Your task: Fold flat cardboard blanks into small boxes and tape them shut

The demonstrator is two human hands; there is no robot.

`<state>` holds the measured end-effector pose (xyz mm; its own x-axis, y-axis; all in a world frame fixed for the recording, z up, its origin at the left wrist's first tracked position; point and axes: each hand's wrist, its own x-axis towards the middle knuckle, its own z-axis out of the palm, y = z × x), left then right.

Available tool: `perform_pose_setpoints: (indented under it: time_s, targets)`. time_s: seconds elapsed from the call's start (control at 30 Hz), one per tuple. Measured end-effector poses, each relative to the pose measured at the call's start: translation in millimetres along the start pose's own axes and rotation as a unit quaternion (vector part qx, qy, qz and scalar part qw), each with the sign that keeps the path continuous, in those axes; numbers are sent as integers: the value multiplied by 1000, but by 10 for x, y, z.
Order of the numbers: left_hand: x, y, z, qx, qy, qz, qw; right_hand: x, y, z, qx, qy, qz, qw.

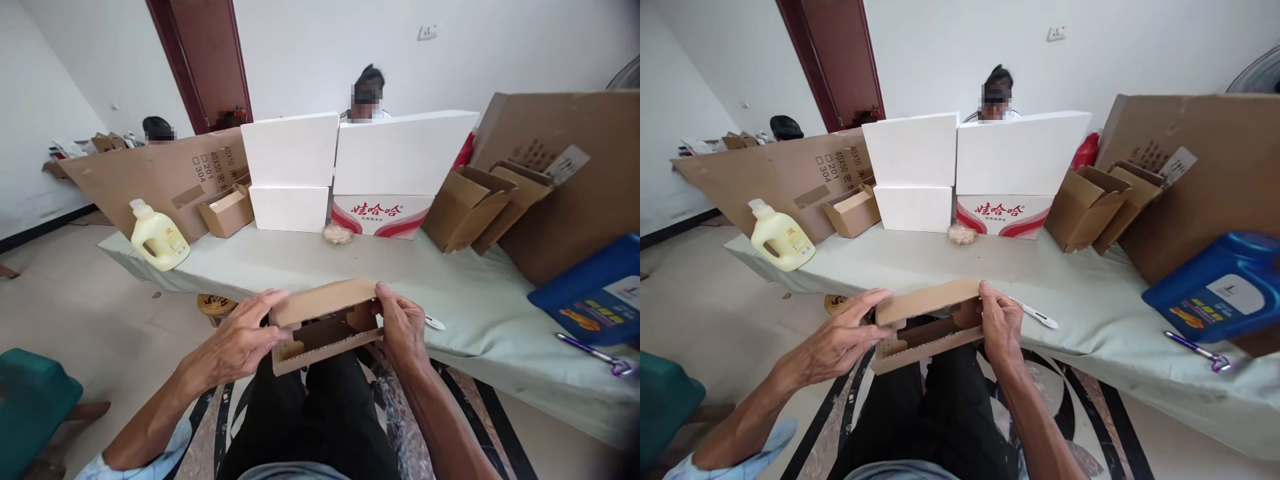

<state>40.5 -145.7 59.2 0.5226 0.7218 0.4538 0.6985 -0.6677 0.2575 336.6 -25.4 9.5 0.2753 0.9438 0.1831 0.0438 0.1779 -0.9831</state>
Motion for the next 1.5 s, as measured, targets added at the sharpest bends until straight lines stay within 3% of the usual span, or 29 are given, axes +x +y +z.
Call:
perform_pose_setpoints:
  time_s: [0.1, 0.2, 0.3, 0.43, 0.57, 0.63, 0.73, 0.87, 0.97, 1.07, 1.27, 1.4, 1.5]
  targets:
    - [2, -148, 137, -3, -2, -24, 1000, 9, -113, 27, -39, -48, -57, 996]
    - [16, -321, 161, -66, -3, -65, 996, 0, -229, -25, -93, -197, -162, 962]
    - [39, -462, 117, -105, -20, -92, 990, 28, -357, -77, -173, -347, -288, 875]
    - [125, -598, 68, -105, -62, -107, 987, 132, -517, -17, -283, -467, -408, 732]
    - [226, -708, 23, -75, -124, -117, 982, 223, -624, 104, -362, -531, -469, 606]
    - [263, -779, -31, -72, -157, -113, 979, 253, -640, 123, -375, -525, -494, 583]
    - [300, -922, -156, -117, -194, -108, 968, 313, -589, 79, -334, -480, -527, 617]
    - [337, -1079, -296, -282, -192, -116, 933, 451, -390, -30, -253, -363, -519, 731]
    - [350, -1086, -281, -343, -123, -142, 920, 528, -193, -50, -198, -257, -467, 822]
    - [332, -1035, -146, -366, -9, -187, 912, 530, -7, -22, -155, -164, -412, 883]
    - [285, -1093, 241, -368, 125, -234, 891, 463, 199, -77, -125, -52, -351, 927]
    - [352, -1268, 458, -303, 238, -261, 885, 399, 271, -96, -122, -39, -317, 940]
    - [410, -1370, 578, -256, 297, -286, 874, 319, 401, -65, -71, -63, -268, 959]
